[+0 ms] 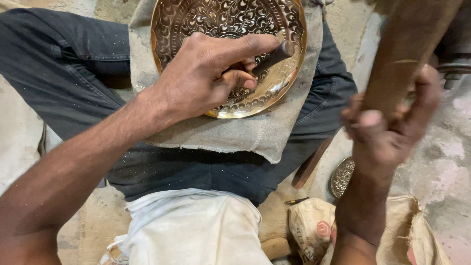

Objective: The person sits cross-legged on the floor with an engraved brass plate resting on a cloth cushion on their lap. They hold a small punch against the plate's embossed floral pattern with one hand and strike it with a wooden mallet held in the other hand, repositioning the punch repeatedly to work across the design.

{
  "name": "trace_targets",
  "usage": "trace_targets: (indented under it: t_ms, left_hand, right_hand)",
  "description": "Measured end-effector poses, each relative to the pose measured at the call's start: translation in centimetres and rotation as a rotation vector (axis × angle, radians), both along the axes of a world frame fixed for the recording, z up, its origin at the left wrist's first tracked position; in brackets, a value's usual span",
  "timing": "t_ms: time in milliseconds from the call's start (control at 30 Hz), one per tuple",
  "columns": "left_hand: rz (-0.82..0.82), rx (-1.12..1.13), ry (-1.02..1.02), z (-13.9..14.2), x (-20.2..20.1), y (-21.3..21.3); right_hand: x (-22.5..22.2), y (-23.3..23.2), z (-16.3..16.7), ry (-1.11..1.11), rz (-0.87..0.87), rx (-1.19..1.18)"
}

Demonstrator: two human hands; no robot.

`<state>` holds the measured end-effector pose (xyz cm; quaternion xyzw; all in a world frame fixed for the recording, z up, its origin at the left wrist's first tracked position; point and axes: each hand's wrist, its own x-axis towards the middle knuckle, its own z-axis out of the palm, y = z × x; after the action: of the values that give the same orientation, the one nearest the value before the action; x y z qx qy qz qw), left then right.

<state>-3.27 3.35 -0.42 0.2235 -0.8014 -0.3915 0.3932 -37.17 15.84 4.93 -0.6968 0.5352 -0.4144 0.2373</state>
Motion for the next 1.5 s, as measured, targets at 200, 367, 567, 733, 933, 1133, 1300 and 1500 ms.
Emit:
trace_targets:
  t_ms: [200, 367, 567, 733, 933, 1133, 1300, 1500]
  left_hand:
    - [0.006, -0.001, -0.008, -0.1, 0.1, 0.0]
    - [0.004, -0.015, -0.013, 0.0, 0.1, 0.0]
    - [0.008, 0.015, -0.036, 0.2, 0.2, 0.1]
    - [0.022, 0.01, -0.042, 0.3, 0.4, 0.2]
    - [0.031, -0.007, -0.056, 0.2, 0.2, 0.3]
    - [-0.001, 0.021, -0.05, 0.4, 0.6, 0.0]
    - [0.002, 0.006, -0.052, 0.7, 0.8, 0.0]
    - [0.004, 0.055, -0.105, 0.8, 0.7, -0.1]
  right_hand:
    - [-0.6, 0.4, -0.4, 0.0, 0.013, 0.057]
    - [1.0, 0.6, -0.3, -0.151, 0.027, 0.059]
    - [2.6, 0.9, 0.3, -0.144, -0.018, 0.135]
    - [2.4, 1.2, -0.2, -0.148, -0.033, 0.166]
    - [2.5, 0.7, -1.1, -0.339, 0.055, 0.124]
    - [4.1, 1.3, -0.3, -0.454, -0.082, 0.108]
    - [5.3, 1.3, 0.3, -0.314, -0.126, 0.119]
    - [5.7, 2.3, 0.7, -0.312, -0.203, 0.182]
